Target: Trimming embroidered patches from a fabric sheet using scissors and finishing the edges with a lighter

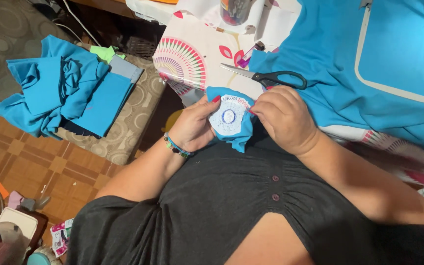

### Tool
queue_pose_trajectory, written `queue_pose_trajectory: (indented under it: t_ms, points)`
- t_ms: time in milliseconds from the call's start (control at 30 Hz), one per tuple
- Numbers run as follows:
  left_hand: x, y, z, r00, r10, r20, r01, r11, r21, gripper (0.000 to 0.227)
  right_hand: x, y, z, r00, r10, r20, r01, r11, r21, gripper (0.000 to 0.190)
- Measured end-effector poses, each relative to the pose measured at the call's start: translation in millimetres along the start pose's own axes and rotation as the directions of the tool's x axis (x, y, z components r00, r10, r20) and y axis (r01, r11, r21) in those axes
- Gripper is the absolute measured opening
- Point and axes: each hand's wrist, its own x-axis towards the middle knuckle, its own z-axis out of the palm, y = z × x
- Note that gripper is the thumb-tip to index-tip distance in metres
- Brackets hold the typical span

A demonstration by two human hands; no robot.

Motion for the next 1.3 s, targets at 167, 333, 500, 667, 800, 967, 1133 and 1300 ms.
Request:
queue_pose_trajectory:
  t_ms: [167,333,500,667,800,967,1133,1300]
  points:
    - [-4,6,10,1.000,0.004,-0.028,-0.005,1.000,-0.009,0.029,-16,12,-6,0.953,0.301,0.026,-0.300,0.931,0.209,0.009]
    - [-1,-2,7,0.999,0.003,-0.038,-0.004,1.000,-0.018,0.028,-13,9,-3,0.940,0.330,0.084,-0.340,0.894,0.290,0.015]
    - [-3,2,14,1.000,-0.011,-0.029,0.011,1.000,0.008,0.026,-12,8,1,0.952,0.262,0.157,-0.295,0.920,0.258,0.005]
    - [-1,-2,7,0.999,0.012,-0.035,-0.011,1.000,0.016,0.025,-15,14,0,0.947,0.245,0.207,-0.296,0.917,0.267,0.006]
    - [-6,6,25,0.998,0.047,-0.032,-0.045,0.998,0.042,0.025,-14,12,-13,0.920,0.317,0.228,-0.374,0.883,0.282,0.006]
    - [-7,5,33,0.995,0.090,-0.033,-0.085,0.989,0.118,0.026,-23,16,-27,0.890,0.393,0.231,-0.443,0.865,0.234,0.006]
    - [2,-7,12,0.993,0.107,-0.058,-0.098,0.984,0.147,0.026,-30,22,-41,0.865,0.451,0.219,-0.494,0.843,0.213,0.006]
    - [-1,-4,33,0.960,0.276,-0.054,-0.250,0.925,0.288,0.030,-38,52,-39,0.885,0.408,0.225,-0.347,0.899,-0.267,0.019]
